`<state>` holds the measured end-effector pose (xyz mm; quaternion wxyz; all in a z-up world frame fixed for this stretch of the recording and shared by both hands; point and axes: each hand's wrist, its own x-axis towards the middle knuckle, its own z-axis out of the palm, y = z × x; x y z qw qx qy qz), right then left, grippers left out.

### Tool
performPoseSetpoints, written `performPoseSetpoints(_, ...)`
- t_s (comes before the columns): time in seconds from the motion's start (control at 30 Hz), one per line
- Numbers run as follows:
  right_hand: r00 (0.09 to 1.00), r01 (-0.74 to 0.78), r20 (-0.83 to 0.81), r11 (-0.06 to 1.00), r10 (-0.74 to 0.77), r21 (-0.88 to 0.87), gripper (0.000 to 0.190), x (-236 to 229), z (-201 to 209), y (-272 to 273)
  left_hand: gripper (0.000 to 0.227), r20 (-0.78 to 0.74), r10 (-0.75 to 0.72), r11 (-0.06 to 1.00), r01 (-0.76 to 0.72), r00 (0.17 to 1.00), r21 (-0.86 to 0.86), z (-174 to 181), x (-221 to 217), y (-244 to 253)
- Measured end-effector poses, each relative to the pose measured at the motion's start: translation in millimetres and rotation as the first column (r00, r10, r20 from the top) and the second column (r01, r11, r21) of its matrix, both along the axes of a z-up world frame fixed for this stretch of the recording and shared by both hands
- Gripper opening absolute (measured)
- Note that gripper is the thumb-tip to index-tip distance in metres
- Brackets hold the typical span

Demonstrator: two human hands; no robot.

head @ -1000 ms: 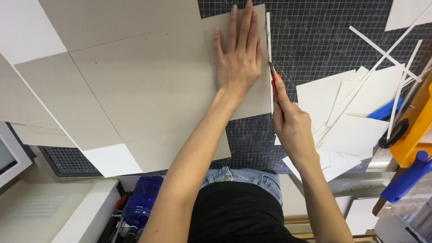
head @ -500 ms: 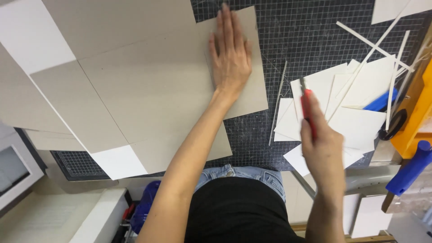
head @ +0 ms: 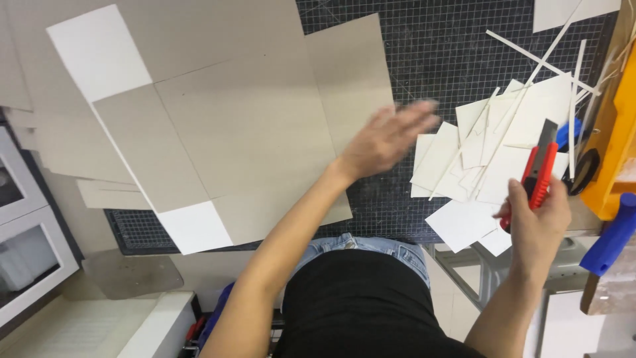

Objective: Cutting cardboard sheets along pre-marked lines using a utility knife on a cutting mat in a workshop environment.

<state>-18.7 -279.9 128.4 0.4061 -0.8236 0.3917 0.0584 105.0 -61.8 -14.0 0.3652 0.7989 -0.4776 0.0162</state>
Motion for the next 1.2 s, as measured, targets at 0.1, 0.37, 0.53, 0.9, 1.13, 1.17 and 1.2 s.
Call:
performPoseSetpoints(0.1, 1.0, -0.02, 0.012, 0.99, 0.019, 0.142, 0.019, 8, -21, 13, 0.037, -0.252, 0.462, 0.872, -0.487, 0.85, -0.045, -26, -38, 91)
performPoseSetpoints(0.37, 0.937, -0.29, 0.291, 0.893, 0.192, 0.345, 0.036, 53, -90, 80, 0.042, 0.071, 0.928, -0.369, -0.88, -0.365, 0.298, -110, -157, 403)
performPoseSetpoints(0.53, 0.962, -0.271, 0.112, 0.829, 0.248, 0.489, 0.015, 104, -135, 47, 0.039, -0.291, 0.88, -0.298, -0.913, -0.375, 0.278, -74, -172, 403)
performPoseSetpoints(0.9, 0.552, -0.72, 0.434, 0.67, 0.712, -0.181, 0.019, 93, -83, 71, 0.031, -0.843, 0.538, 0.075, -0.995, -0.018, 0.07, -24, -140, 192)
performPoseSetpoints(1.13, 0.358, -0.896, 0.306, 0.417, 0.882, -0.155, 0.048, -12, -110, 133, 0.113, -0.034, 0.962, 0.267, -0.905, 0.271, 0.331, -15, -141, 149)
performPoseSetpoints(1.17, 0.355, -0.898, 0.303, 0.413, 0.885, -0.155, 0.048, -14, -119, 132, 0.113, -0.037, 0.963, 0.264, -0.906, 0.267, 0.332, -15, -133, 147)
performPoseSetpoints(1.2, 0.329, -0.895, 0.283, 0.393, 0.901, -0.211, 0.049, -17, -128, 132, 0.12, 0.011, 0.898, 0.394, -0.815, 0.44, 0.424, -15, -125, 145)
